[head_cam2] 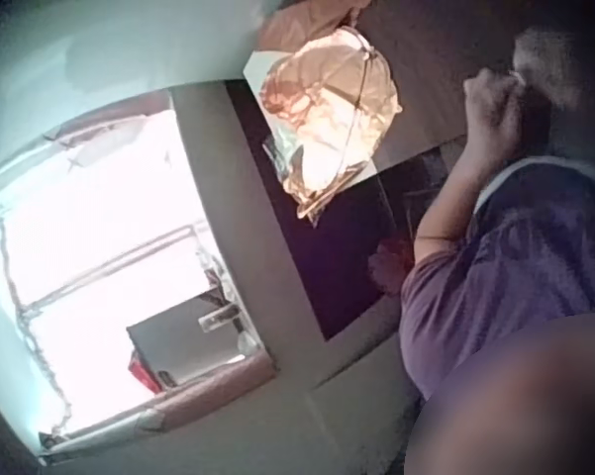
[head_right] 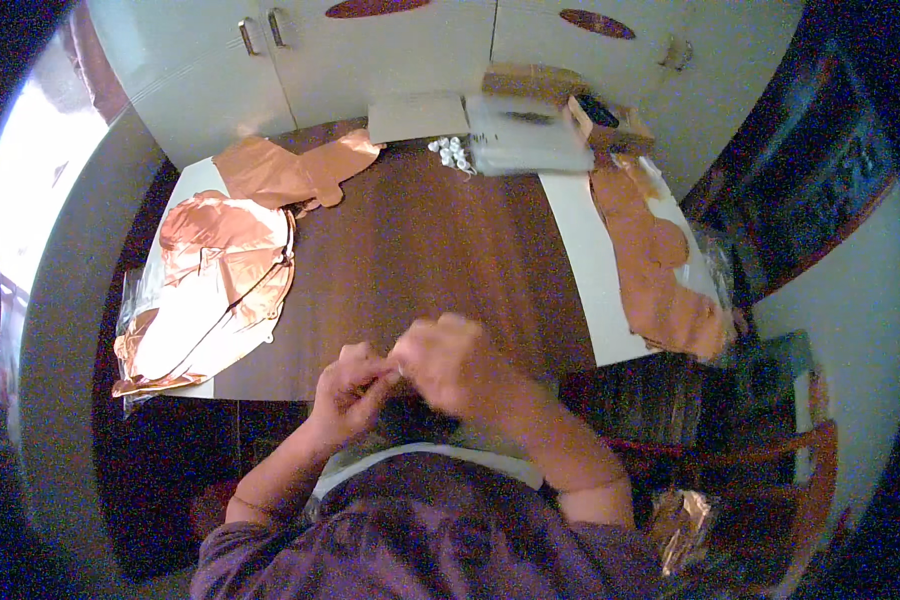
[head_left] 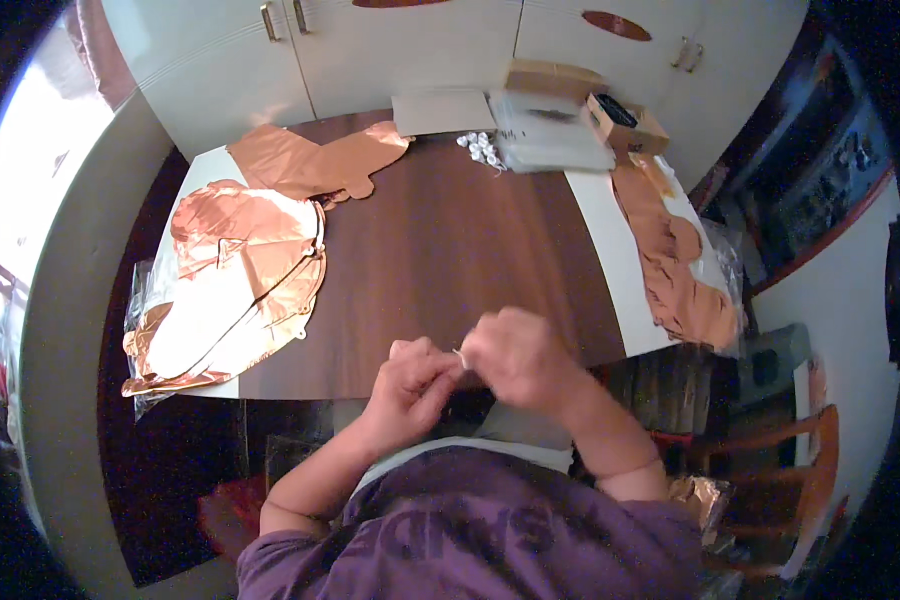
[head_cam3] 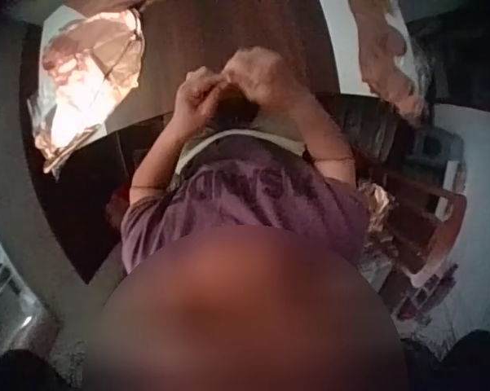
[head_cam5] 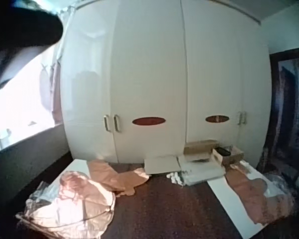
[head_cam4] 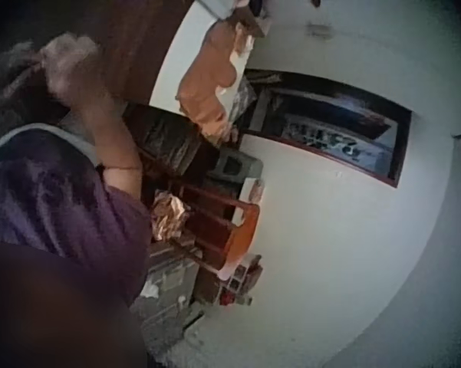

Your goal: Tying white strings onto small plastic valves for balloons on a desk.

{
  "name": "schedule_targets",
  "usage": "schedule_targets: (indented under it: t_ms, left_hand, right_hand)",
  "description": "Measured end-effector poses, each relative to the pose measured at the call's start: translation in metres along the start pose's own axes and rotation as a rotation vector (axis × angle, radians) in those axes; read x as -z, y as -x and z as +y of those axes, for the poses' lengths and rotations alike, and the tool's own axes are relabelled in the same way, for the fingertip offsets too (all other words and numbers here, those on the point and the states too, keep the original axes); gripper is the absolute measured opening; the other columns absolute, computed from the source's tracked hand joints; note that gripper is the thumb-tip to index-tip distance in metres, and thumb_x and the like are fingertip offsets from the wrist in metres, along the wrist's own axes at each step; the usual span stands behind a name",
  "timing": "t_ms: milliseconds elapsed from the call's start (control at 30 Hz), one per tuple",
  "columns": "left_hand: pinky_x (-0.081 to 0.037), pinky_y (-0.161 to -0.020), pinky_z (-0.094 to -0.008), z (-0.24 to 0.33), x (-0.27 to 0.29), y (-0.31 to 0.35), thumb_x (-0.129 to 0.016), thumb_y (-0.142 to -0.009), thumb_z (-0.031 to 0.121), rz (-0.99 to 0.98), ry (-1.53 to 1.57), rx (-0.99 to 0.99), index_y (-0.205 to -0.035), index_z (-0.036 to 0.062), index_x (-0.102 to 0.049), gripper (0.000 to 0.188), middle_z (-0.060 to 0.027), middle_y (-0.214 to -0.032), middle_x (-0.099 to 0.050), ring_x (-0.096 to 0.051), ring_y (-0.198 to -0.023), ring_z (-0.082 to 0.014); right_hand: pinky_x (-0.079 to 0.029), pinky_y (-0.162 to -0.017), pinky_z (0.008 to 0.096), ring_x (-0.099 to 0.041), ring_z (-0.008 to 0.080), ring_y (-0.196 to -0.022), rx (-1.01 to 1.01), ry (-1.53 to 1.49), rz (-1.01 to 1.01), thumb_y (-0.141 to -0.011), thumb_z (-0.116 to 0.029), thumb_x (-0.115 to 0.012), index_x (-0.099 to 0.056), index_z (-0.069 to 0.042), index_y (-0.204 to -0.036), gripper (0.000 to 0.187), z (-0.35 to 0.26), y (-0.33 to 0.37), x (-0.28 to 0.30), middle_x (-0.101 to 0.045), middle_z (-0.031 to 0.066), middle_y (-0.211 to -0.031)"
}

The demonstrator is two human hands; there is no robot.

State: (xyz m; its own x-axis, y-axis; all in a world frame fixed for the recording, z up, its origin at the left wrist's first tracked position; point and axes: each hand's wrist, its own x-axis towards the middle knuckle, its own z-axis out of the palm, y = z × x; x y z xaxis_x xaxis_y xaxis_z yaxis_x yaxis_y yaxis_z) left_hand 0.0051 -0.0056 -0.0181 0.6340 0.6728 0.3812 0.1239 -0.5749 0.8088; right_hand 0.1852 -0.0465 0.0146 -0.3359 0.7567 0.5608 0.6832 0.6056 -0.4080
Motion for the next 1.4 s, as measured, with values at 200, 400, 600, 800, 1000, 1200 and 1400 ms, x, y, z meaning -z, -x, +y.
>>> schedule_targets:
  t_ms: [200, 400, 600, 800, 1000, 1200, 1400]
  left_hand:
    - [-0.040, -0.066, -0.0244, 0.010, 0.005, -0.008, -0.057, -0.083, 0.006, -0.034, 0.552, 0.210, -0.090, 0.0014, -0.065, 0.012, -0.0025, -0.071, -0.054, -0.049, -0.071, -0.0113]
    - [-0.030, -0.066, -0.0301, 0.001, -0.007, -0.004, -0.062, -0.070, 0.000, 0.078, -0.039, -0.121, -0.085, 0.0058, -0.062, 0.016, -0.0035, -0.066, -0.050, -0.046, -0.060, -0.0183]
    - [-0.032, -0.062, -0.0295, -0.007, -0.013, 0.001, -0.065, -0.071, 0.005, 0.007, -0.011, -0.105, -0.085, 0.0056, -0.063, 0.014, -0.0031, -0.062, -0.049, -0.045, -0.059, -0.0171]
    - [-0.031, -0.055, -0.0284, -0.008, -0.010, 0.002, -0.066, -0.077, 0.010, -0.062, 0.275, 0.151, -0.080, 0.0048, -0.065, 0.006, -0.0022, -0.059, -0.047, -0.042, -0.056, -0.0129]
    - [-0.041, -0.057, -0.0245, 0.004, 0.005, -0.005, -0.065, -0.079, 0.010, -0.399, 0.530, 0.362, -0.079, 0.0018, -0.066, 0.009, -0.0011, -0.068, -0.054, -0.051, -0.067, -0.0086]
    - [-0.041, -0.066, -0.0220, -0.010, 0.015, -0.006, -0.063, -0.081, 0.010, -0.682, 0.670, 0.489, -0.083, -0.0002, -0.065, 0.011, -0.0001, -0.078, -0.058, -0.051, -0.074, -0.0061]
    - [-0.042, -0.063, -0.0224, -0.011, 0.021, -0.033, -0.065, -0.079, 0.012, -0.670, 0.568, 0.611, -0.082, 0.0023, -0.067, 0.010, 0.0010, -0.072, -0.059, -0.052, -0.068, -0.0058]
  right_hand:
    - [-0.042, -0.054, 0.0356, -0.054, 0.0282, -0.062, -0.166, -0.499, 0.001, -0.084, -0.014, -0.053, -0.052, -0.006, -0.074, 0.014, -0.004, 0.029, -0.030, -0.051, 0.0105, -0.068]
    - [-0.035, -0.046, 0.0340, -0.044, 0.0225, -0.044, -0.063, 0.065, 0.169, -0.072, -0.010, -0.066, -0.048, -0.006, -0.061, 0.022, -0.013, 0.014, -0.011, -0.046, 0.0054, -0.053]
    - [-0.037, -0.046, 0.0322, -0.047, 0.0211, -0.048, -0.127, 0.080, 0.138, -0.071, -0.011, -0.068, -0.055, -0.007, -0.066, 0.014, 0.000, 0.021, -0.002, -0.048, 0.0052, -0.057]
    - [-0.045, -0.056, 0.0289, -0.055, 0.0198, -0.064, -0.382, -0.019, 0.292, -0.067, -0.006, -0.071, -0.061, -0.006, -0.081, 0.017, -0.003, 0.030, 0.003, -0.056, 0.0057, -0.074]
    - [-0.045, -0.068, 0.0336, -0.055, 0.0257, -0.076, 0.068, -0.277, -0.174, -0.074, -0.009, -0.061, -0.058, -0.004, -0.088, 0.015, -0.010, 0.026, 0.016, -0.055, 0.0086, -0.083]
    - [-0.046, -0.068, 0.0351, -0.055, 0.0277, -0.076, 0.064, -0.432, -0.389, -0.078, -0.006, -0.057, -0.055, -0.003, -0.086, 0.009, -0.008, 0.014, 0.019, -0.052, 0.0103, -0.081]
    - [-0.046, -0.065, 0.0361, -0.056, 0.0298, -0.072, -0.082, -0.472, -0.469, -0.077, -0.009, -0.060, -0.056, -0.004, -0.083, 0.009, 0.013, -0.005, 0.018, -0.053, 0.0106, -0.076]
